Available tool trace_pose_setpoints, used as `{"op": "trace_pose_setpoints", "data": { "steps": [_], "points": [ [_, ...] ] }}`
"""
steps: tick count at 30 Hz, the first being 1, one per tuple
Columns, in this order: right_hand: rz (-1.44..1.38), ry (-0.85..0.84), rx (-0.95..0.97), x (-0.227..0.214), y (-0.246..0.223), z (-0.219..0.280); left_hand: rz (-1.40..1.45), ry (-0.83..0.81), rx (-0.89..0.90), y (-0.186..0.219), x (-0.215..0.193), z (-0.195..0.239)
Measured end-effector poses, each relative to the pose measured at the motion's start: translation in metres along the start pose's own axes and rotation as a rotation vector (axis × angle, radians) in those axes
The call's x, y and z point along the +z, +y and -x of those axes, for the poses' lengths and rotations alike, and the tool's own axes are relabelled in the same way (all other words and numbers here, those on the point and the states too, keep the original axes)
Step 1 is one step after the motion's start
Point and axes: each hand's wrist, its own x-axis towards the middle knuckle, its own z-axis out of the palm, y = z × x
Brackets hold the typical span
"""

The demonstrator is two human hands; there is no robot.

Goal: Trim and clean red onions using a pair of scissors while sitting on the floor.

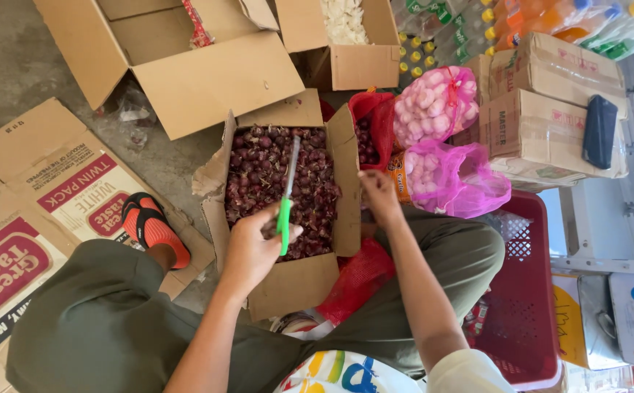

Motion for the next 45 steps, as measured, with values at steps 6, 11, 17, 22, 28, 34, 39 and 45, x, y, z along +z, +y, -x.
{"op": "trace_pose_setpoints", "data": {
  "steps": [6, 11, 17, 22, 28, 34, 39, 45],
  "points": [
    [0.151, 0.285, 0.029, -0.047, -0.004, -0.091, 0.387, 0.171, 0.062, 0.013, -0.014, 0.002],
    [0.860, 0.028, -0.384, 0.048, -0.013, -0.078, 0.565, 0.288, 0.231, 0.027, -0.027, 0.013],
    [1.390, -0.302, -0.445, 0.082, 0.157, -0.108, 0.538, 0.349, 0.282, 0.035, -0.033, 0.023],
    [1.683, -0.182, -0.163, 0.107, 0.168, -0.088, 0.454, 0.359, 0.217, 0.039, -0.025, 0.014],
    [1.583, -0.187, -0.012, 0.080, 0.154, -0.074, 0.348, 0.298, 0.229, 0.037, -0.008, 0.006],
    [0.559, -0.223, -0.142, 0.066, 0.149, -0.072, 0.234, 0.282, 0.195, 0.020, 0.005, -0.020],
    [-0.399, -0.222, 0.047, 0.102, 0.006, 0.029, 0.256, 0.246, 0.186, -0.009, 0.018, -0.042],
    [-0.680, -0.314, -0.117, 0.114, -0.021, 0.076, 0.147, 0.212, 0.217, -0.001, 0.027, -0.040]
  ]
}}
